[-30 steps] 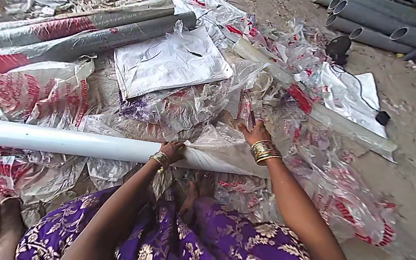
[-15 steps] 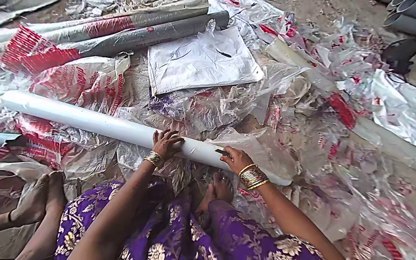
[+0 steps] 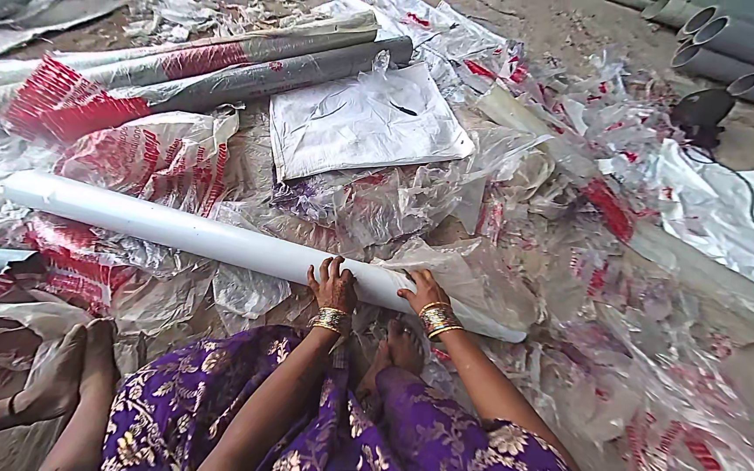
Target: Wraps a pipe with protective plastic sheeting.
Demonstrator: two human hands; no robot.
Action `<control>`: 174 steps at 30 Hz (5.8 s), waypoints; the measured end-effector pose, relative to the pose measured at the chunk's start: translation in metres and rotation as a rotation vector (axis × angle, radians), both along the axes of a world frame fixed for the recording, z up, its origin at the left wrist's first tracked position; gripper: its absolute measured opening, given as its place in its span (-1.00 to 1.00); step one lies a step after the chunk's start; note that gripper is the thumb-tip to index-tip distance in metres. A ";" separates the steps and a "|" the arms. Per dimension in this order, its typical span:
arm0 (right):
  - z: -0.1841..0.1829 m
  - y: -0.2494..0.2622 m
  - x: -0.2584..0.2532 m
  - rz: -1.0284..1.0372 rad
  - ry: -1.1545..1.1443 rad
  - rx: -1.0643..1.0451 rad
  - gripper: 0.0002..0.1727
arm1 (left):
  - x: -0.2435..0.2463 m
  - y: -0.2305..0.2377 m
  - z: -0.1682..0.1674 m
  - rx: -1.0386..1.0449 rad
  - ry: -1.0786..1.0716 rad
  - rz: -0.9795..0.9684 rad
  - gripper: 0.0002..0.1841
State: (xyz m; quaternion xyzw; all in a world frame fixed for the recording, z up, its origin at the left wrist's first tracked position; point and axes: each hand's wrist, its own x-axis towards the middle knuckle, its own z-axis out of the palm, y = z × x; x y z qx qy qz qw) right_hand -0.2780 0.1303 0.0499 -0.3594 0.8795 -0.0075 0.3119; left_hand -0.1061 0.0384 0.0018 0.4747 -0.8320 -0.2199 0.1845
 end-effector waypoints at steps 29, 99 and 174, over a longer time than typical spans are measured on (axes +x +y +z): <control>-0.003 0.005 0.001 -0.065 -0.029 -0.040 -0.34 | -0.005 0.004 0.022 0.296 -0.260 -0.031 -0.68; 0.014 -0.027 0.025 0.531 0.242 -0.224 -0.66 | 0.021 -0.035 -0.019 0.508 0.259 -0.338 -0.73; 0.014 0.043 -0.020 0.460 0.338 -0.195 -0.69 | 0.024 -0.046 -0.024 0.634 0.340 -0.417 -0.68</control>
